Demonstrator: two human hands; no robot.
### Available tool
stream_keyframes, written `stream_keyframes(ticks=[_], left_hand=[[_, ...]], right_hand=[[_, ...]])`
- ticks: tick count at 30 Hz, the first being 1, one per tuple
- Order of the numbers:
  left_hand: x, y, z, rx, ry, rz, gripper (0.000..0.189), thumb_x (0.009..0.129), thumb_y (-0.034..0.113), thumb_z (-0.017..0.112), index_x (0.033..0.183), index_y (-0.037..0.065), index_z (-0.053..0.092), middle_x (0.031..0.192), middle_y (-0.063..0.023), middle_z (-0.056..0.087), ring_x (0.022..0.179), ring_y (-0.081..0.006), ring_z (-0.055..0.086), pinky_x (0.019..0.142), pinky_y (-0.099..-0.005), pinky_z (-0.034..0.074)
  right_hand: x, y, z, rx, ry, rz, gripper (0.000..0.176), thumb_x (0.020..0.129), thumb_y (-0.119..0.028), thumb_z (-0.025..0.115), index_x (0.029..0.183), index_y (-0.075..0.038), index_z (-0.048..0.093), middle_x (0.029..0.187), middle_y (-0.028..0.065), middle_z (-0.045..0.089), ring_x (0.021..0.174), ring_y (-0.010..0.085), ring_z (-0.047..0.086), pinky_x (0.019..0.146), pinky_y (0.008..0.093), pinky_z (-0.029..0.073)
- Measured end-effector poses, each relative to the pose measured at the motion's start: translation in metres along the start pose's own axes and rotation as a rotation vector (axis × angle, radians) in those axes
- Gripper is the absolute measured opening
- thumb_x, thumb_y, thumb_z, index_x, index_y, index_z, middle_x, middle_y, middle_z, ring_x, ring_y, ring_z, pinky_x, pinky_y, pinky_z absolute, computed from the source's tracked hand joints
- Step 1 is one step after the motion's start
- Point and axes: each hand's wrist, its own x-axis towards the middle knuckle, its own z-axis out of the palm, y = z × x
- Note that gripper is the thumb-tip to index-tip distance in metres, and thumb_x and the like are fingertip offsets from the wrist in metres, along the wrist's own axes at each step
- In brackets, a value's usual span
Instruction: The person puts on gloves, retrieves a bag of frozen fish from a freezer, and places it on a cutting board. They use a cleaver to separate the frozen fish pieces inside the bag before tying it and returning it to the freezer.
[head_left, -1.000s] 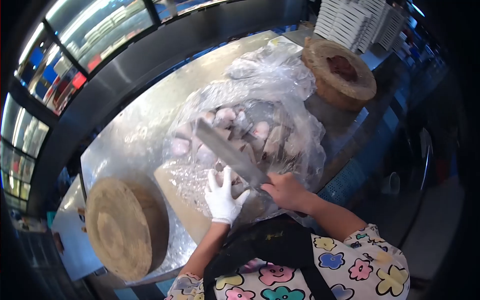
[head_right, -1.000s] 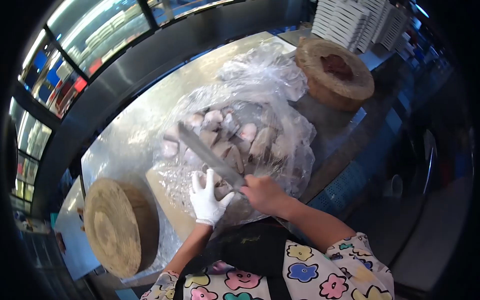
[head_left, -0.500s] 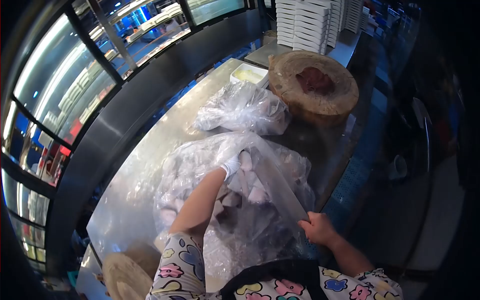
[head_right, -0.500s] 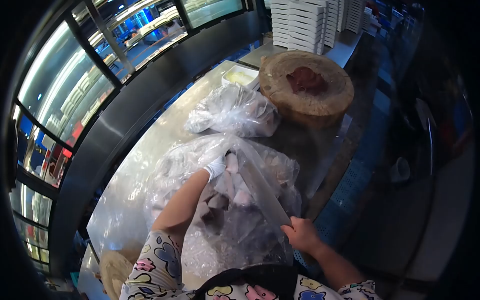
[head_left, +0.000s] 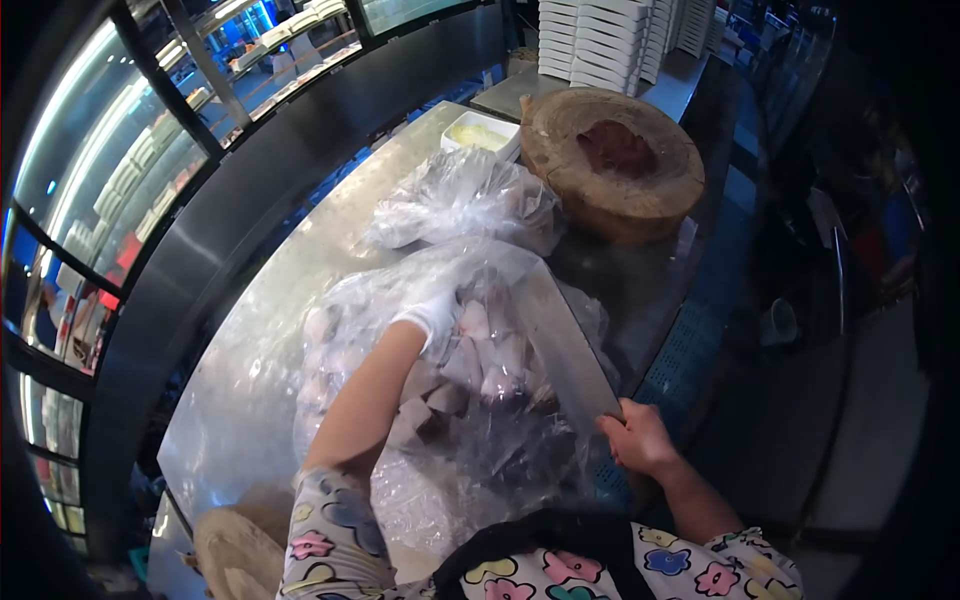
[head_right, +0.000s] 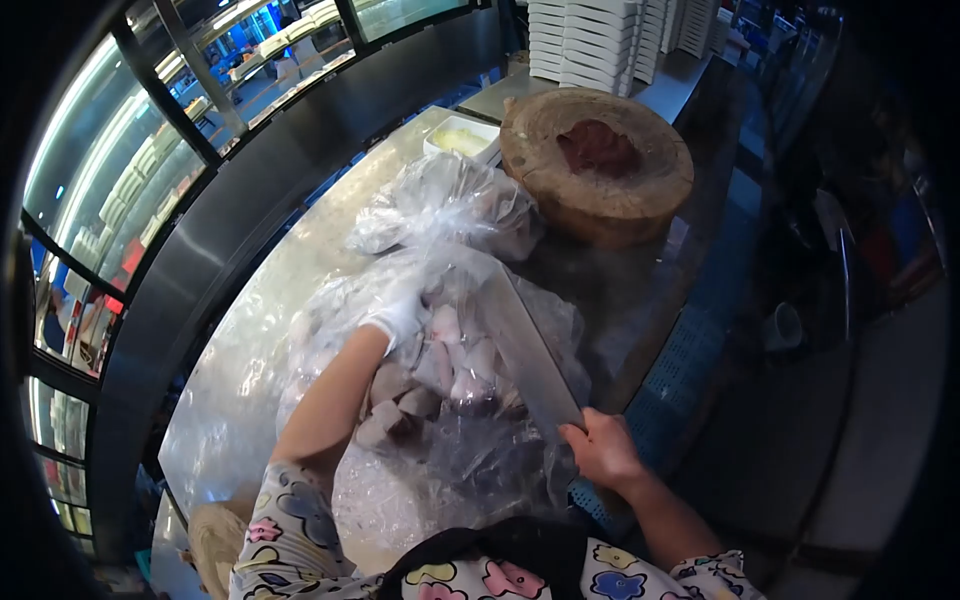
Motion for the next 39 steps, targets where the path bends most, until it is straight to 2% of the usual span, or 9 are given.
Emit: stream_keyframes(ticks=[3,5,9,14,17,24,29,34,39], left_hand=[[-0.094,0.058,-0.051,-0.033,-0.066,-0.115,0.032,0.083,0.004,0.065,0.114,0.000,0.057,0.098,-0.0103,0.065,0.091,-0.0182,0.062,0.077,-0.0274,0.049],[-0.173,0.053,-0.044,-1.028,0.020,-0.451,0.037,0.082,0.007,0.071,0.115,0.000,0.056,0.098,-0.0056,0.065,0.090,-0.0146,0.061,0.079,-0.0276,0.049],[-0.284,0.049,-0.015,-1.183,0.084,-0.697,0.039,0.080,0.018,0.077,0.109,-0.003,0.061,0.086,-0.0023,0.065,0.084,-0.0114,0.061,0.080,-0.0278,0.049],[-0.341,0.042,0.029,-0.784,0.051,-0.888,0.046,0.076,0.013,0.079,0.115,-0.001,0.060,0.105,-0.0120,0.065,0.098,-0.0168,0.061,0.084,-0.0283,0.049],[-0.355,0.065,0.030,0.177,0.451,-0.597,0.062,0.067,0.019,0.082,0.121,0.002,0.057,0.100,-0.0199,0.064,0.092,-0.0346,0.062,0.084,-0.0375,0.050],[-0.406,0.066,0.071,-0.490,0.747,-0.930,0.060,0.075,0.010,0.076,0.130,0.003,0.052,0.104,-0.0136,0.061,0.087,-0.0228,0.063,0.079,-0.0337,0.053],[-0.403,0.078,0.080,-0.323,0.875,-0.915,0.040,0.076,0.009,0.076,0.112,0.002,0.058,0.097,-0.0095,0.059,0.079,-0.0175,0.062,0.070,-0.0294,0.053],[-0.404,0.078,0.084,-0.435,0.980,-0.907,0.031,0.076,0.010,0.076,0.099,0.002,0.057,0.090,-0.0078,0.059,0.076,-0.0171,0.060,0.068,-0.0294,0.051],[-0.401,0.084,0.084,-0.272,0.882,-0.921,0.031,0.072,0.014,0.078,0.090,0.002,0.056,0.083,-0.0109,0.057,0.070,-0.0216,0.056,0.068,-0.0335,0.048]], right_hand=[[-0.011,0.023,0.011,-0.065,0.108,-0.306,0.027,0.087,-0.017,0.064,0.074,0.005,0.055,0.058,0.0190,0.059,0.052,0.0224,0.064,0.051,0.0340,0.046],[-0.028,0.006,0.019,0.036,0.018,-0.269,0.025,0.086,-0.015,0.064,0.074,0.004,0.053,0.058,0.0226,0.056,0.055,0.0316,0.064,0.051,0.0359,0.044],[-0.038,0.000,0.059,-0.028,-0.125,-0.458,0.024,0.085,-0.014,0.064,0.073,0.004,0.054,0.060,0.0228,0.057,0.059,0.0371,0.063,0.051,0.0362,0.045],[-0.037,0.005,0.116,-0.351,-0.351,-0.750,0.027,0.089,-0.024,0.059,0.082,0.001,0.054,0.068,0.0251,0.059,0.069,0.0463,0.059,0.061,0.0494,0.046],[-0.042,0.002,0.130,-0.437,-0.423,-0.801,0.027,0.090,-0.026,0.056,0.084,0.000,0.054,0.070,0.0262,0.060,0.072,0.0467,0.060,0.065,0.0531,0.046],[-0.043,-0.008,0.138,-0.597,-0.383,-0.967,0.022,0.089,-0.022,0.056,0.082,-0.001,0.053,0.065,0.0240,0.059,0.067,0.0456,0.060,0.060,0.0529,0.047],[-0.073,-0.094,0.144,-0.318,-0.251,-1.405,0.020,0.087,-0.011,0.064,0.079,-0.001,0.048,0.060,0.0204,0.056,0.052,0.0398,0.058,0.046,0.0428,0.043],[-0.091,-0.112,0.168,-0.226,-0.212,-1.409,0.018,0.088,-0.012,0.061,0.081,0.000,0.050,0.061,0.0205,0.058,0.057,0.0386,0.062,0.049,0.0447,0.046],[-0.051,-0.052,0.200,-0.853,-0.504,-1.055,0.018,0.088,-0.014,0.053,0.085,0.003,0.057,0.074,0.0258,0.064,0.071,0.0421,0.065,0.064,0.0487,0.051]])
